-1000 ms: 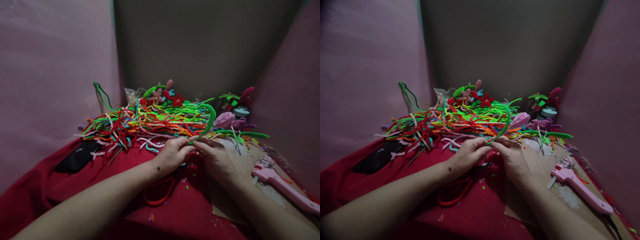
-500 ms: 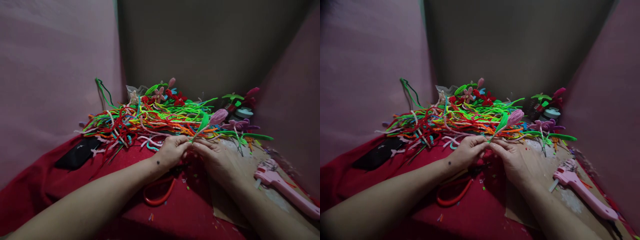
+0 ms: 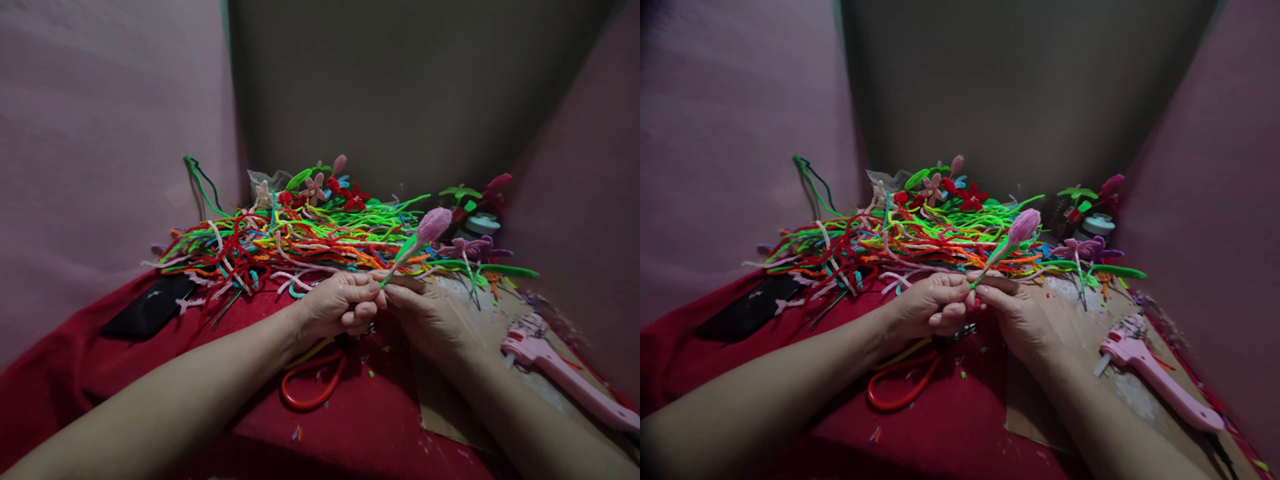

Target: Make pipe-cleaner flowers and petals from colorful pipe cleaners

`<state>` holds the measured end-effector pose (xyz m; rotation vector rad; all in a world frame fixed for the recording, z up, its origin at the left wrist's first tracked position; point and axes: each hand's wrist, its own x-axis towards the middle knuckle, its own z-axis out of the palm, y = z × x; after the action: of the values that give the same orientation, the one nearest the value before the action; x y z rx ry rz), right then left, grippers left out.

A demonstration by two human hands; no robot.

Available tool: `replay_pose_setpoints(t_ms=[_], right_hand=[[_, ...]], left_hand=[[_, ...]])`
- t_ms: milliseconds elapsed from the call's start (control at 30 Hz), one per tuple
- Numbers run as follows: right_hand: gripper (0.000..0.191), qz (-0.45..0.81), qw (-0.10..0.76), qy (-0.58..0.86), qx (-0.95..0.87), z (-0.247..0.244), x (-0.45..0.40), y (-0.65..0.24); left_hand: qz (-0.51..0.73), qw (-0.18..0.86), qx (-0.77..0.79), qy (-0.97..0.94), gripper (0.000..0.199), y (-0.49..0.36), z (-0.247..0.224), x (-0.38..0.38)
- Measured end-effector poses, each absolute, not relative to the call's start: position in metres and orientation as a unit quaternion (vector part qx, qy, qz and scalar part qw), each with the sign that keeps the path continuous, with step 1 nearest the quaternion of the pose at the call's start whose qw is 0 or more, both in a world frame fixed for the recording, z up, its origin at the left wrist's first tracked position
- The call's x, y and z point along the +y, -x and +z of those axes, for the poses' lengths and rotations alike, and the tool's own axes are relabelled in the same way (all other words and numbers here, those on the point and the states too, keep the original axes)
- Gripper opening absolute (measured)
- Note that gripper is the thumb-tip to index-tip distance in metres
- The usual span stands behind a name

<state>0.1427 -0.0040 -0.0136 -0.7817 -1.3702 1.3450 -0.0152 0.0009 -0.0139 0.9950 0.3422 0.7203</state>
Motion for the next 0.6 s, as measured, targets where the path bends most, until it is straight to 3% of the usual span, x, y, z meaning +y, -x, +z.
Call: replay_pose_setpoints(t_ms=[133, 267, 333, 433, 533, 600], right_hand=[[0.008, 0.633, 0.498, 0.290, -0.516, -0.008, -0.007, -0.138], [0.010, 0.611, 0.512, 0.303, -0.522, -0.009, -0.007, -0.139], [0.014, 0.574, 0.514, 0.326, -0.548, -0.010, -0.007, -0.141], [0.015, 0.504, 0.522, 0.364, -0.584, -0.007, -0.009, -0.142], [0.012, 0.458, 0.535, 0.384, -0.596, -0.001, -0.013, -0.138], [0.010, 0.446, 0.532, 0.395, -0.601, 0.005, -0.016, -0.135]], left_hand=[[0.316, 0.813, 0.146, -0.466, 0.018, 0.016, -0.012, -0.001], [0.329, 0.753, 0.207, -0.531, 0.024, 0.014, -0.006, -0.003], [0.357, 0.659, 0.283, -0.599, 0.026, 0.012, -0.004, -0.004], [0.416, 0.426, 0.388, -0.704, 0.020, 0.009, -0.007, -0.005], [0.424, 0.183, 0.423, -0.780, 0.013, 0.009, -0.014, -0.008], [0.400, 0.093, 0.423, -0.808, 0.015, 0.010, -0.018, -0.009]])
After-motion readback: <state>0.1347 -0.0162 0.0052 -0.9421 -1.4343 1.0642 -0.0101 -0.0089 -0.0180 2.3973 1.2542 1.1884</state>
